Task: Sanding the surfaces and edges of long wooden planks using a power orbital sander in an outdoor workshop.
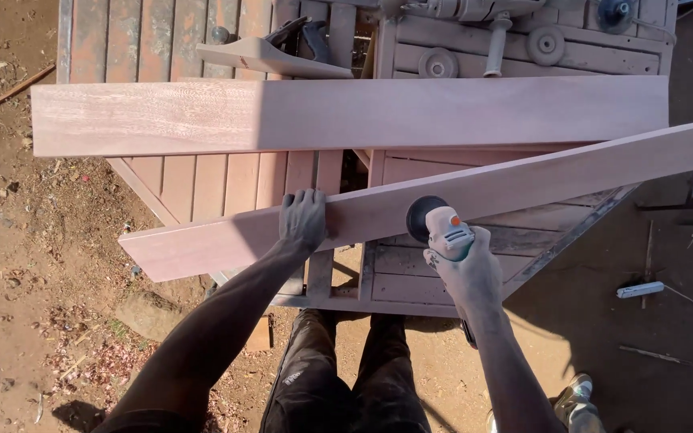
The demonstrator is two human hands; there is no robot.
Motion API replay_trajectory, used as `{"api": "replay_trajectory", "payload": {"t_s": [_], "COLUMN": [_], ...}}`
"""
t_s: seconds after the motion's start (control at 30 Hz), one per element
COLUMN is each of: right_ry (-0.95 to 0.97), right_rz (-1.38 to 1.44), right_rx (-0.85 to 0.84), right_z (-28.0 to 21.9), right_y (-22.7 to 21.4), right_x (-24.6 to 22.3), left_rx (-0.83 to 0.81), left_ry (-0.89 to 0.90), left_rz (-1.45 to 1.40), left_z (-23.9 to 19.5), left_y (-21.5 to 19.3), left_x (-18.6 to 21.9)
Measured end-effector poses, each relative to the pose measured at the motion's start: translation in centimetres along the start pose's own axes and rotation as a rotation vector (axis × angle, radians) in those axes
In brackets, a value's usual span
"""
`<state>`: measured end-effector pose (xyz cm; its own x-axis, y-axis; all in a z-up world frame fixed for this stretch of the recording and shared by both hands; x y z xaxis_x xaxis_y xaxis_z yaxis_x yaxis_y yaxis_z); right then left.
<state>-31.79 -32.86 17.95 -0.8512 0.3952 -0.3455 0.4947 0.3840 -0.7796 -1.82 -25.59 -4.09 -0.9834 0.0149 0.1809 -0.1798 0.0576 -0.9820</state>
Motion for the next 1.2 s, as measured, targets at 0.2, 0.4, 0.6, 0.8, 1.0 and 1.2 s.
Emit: {"api": "replay_trajectory", "payload": {"t_s": [0.2, 0.4, 0.6, 0.8, 1.0, 1.2], "right_ry": [-0.160, -0.303, -0.470, -0.469, -0.241, 0.142], "right_rz": [-0.190, -0.228, -0.282, -0.297, -0.315, -0.212], "right_rx": [-0.041, -0.064, -0.105, -0.046, 0.104, 0.166], "right_z": [2.2, 1.8, -0.1, 3.1, 13.5, 26.9], "right_y": [3.1, 5.8, 8.8, 6.0, -5.2, -19.1], "right_x": [-4.8, -8.2, -10.2, -9.1, -2.1, 6.8], "left_rx": [-0.158, -0.264, -0.293, -0.268, -0.300, -0.303], "left_ry": [-0.133, -0.242, -0.236, -0.263, -0.281, -0.297], "left_rz": [-0.087, -0.179, -0.176, -0.151, -0.044, -0.003], "left_z": [-0.8, -2.6, -3.6, -4.7, -5.5, -6.1], "left_y": [-2.5, -3.2, -5.5, -4.7, -3.6, -3.3], "left_x": [-3.6, -5.5, -4.4, -5.4, -6.3, -7.3]}}
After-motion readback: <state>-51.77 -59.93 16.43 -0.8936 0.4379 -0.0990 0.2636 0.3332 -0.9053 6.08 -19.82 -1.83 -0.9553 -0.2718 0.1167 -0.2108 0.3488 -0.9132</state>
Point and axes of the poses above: each hand's wrist, its own z-axis towards the middle knuckle, its own y-axis out of the palm, x = y × z, the point moved 6 cm from there along z, towards the middle knuckle, and after that the axes turned 11 degrees about y, right-handed, at the moved point
